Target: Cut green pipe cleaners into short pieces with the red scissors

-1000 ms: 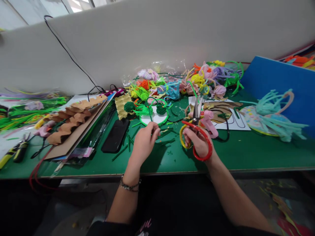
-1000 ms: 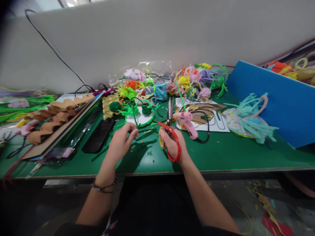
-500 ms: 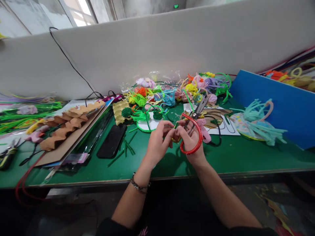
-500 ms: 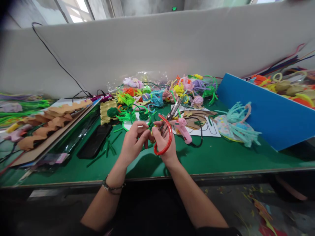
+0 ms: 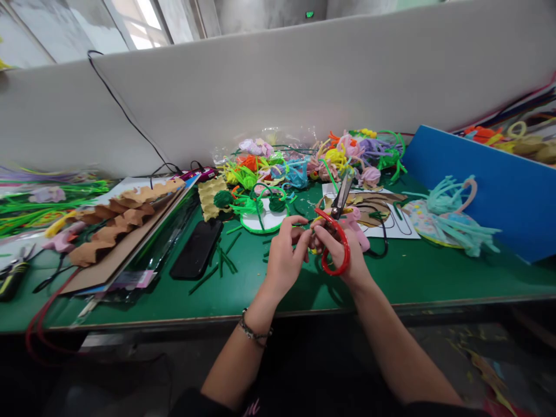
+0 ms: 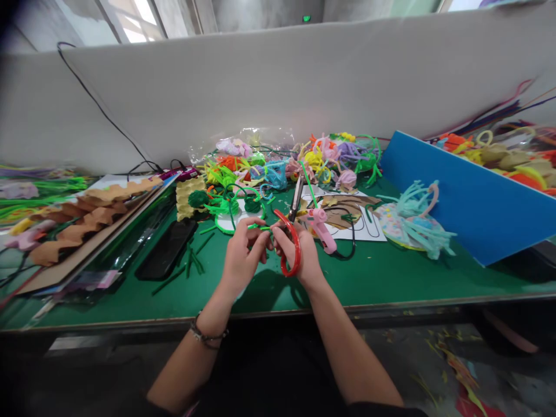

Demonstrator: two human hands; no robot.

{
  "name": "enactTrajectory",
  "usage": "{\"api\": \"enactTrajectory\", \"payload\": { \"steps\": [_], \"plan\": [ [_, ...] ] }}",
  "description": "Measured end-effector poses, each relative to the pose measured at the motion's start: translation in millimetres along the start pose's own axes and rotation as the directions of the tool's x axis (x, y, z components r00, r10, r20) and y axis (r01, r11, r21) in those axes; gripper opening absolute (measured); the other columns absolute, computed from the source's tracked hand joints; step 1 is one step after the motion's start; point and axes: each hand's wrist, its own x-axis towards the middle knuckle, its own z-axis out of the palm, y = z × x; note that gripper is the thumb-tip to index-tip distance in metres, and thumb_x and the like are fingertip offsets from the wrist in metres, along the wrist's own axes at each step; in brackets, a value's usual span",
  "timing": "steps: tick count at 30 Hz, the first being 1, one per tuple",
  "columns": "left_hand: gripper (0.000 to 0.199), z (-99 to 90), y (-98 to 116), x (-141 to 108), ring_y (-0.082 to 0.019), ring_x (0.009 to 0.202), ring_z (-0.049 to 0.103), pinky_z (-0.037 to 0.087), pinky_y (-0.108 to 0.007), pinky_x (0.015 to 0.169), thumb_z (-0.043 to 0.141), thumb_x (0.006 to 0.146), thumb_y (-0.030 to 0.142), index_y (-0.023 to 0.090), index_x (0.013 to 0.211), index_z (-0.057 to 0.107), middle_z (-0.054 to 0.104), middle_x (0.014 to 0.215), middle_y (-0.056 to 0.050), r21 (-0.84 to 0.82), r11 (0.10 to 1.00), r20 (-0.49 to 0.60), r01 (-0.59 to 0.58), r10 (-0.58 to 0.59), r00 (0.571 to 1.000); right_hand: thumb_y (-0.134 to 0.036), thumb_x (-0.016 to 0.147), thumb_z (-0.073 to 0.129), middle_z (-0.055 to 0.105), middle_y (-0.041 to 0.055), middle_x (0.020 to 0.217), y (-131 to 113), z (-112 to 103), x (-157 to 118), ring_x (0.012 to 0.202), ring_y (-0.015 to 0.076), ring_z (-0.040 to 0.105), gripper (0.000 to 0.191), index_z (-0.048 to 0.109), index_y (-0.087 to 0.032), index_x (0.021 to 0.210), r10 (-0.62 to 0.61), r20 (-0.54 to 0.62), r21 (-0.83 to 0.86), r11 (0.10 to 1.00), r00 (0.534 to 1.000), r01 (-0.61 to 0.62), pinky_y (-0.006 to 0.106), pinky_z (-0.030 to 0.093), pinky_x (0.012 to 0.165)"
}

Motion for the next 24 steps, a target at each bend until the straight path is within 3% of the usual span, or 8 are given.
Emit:
{"api": "enactTrajectory", "payload": {
  "steps": [5,10,12,16,18,22,24],
  "plan": [
    [0.015,1.4,-2,0,-0.005,0.041,0.046,0.037,-0.016,0.044,0.04,0.083,0.022,0.018,0.098,0.039,0.053,0.059,0.005,0.076,0.996,-0.026,-0.036,0.038,0.999,-0.041,0.069,0.058,0.048,-0.0053,0.048,-3,0,-2,0.042,0.0066,0.044,0.024,0.051,-0.018,0.064,-0.03,0.023,-0.036,0.999,0.999,0.031,0.02,0.037,0.039],
    [0.014,1.6,-3,1,-0.006,0.044,0.049,0.039,-0.017,0.047,0.038,0.084,0.024,0.017,0.094,0.046,0.053,0.058,0.004,0.139,0.99,0.158,0.008,-0.03,0.987,-0.042,0.065,0.061,0.046,-0.0064,0.046,-8,-4,-1,0.038,0.0062,0.041,0.026,0.051,-0.018,0.063,-0.141,-0.074,-0.168,0.978,0.987,0.127,0.019,0.036,0.036],
    [0.015,2.0,-3,1,-0.006,0.041,0.048,0.038,-0.017,0.046,0.037,0.085,0.026,0.017,0.09,0.048,0.053,0.056,0.005,0.146,0.989,0.18,0.033,-0.059,0.982,-0.041,0.066,0.061,0.046,-0.0064,0.048,-7,-6,0,0.039,0.0063,0.041,0.025,0.05,-0.018,0.065,-0.193,-0.086,-0.199,0.965,0.977,0.173,0.019,0.035,0.036],
    [0.019,1.8,-1,0,-0.005,0.036,0.045,0.035,-0.016,0.042,0.035,0.085,0.03,0.017,0.089,0.049,0.051,0.051,0.006,0.117,0.99,0.169,0.073,-0.092,0.981,-0.038,0.071,0.058,0.05,-0.0039,0.053,-5,-9,0,0.045,0.0082,0.046,0.022,0.05,-0.018,0.064,-0.316,-0.053,-0.329,0.901,0.947,0.282,0.021,0.038,0.043],
    [0.019,0.7,2,0,-0.005,0.034,0.042,0.034,-0.016,0.042,0.035,0.085,0.03,0.017,0.088,0.05,0.049,0.049,0.007,0.178,0.983,0.168,0.048,-0.078,0.983,-0.037,0.072,0.056,0.052,-0.0028,0.054,-5,-10,2,0.049,0.0092,0.048,0.022,0.05,-0.018,0.063,-0.343,-0.035,-0.378,0.874,0.939,0.305,0.022,0.041,0.047],
    [0.017,-1.2,6,1,-0.006,0.035,0.04,0.031,-0.017,0.043,0.037,0.084,0.027,0.017,0.083,0.051,0.045,0.044,0.008,0.311,0.95,0.179,-0.006,-0.052,0.983,-0.039,0.071,0.056,0.054,-0.0018,0.059,-6,-10,7,0.054,0.0113,0.052,0.021,0.052,-0.018,0.07,-0.309,-0.083,-0.349,0.899,0.948,0.263,0.024,0.043,0.051],
    [0.018,-0.6,7,2,-0.008,0.036,0.04,0.03,-0.018,0.042,0.035,0.085,0.027,0.017,0.084,0.049,0.042,0.042,0.008,0.329,0.944,0.085,0.022,-0.053,0.995,-0.042,0.071,0.055,0.054,-0.0015,0.06,-7,-11,9,0.056,0.0122,0.052,0.024,0.052,-0.019,0.073,-0.267,-0.119,-0.328,0.92,0.956,0.216,0.025,0.044,0.052]
  ]
}}
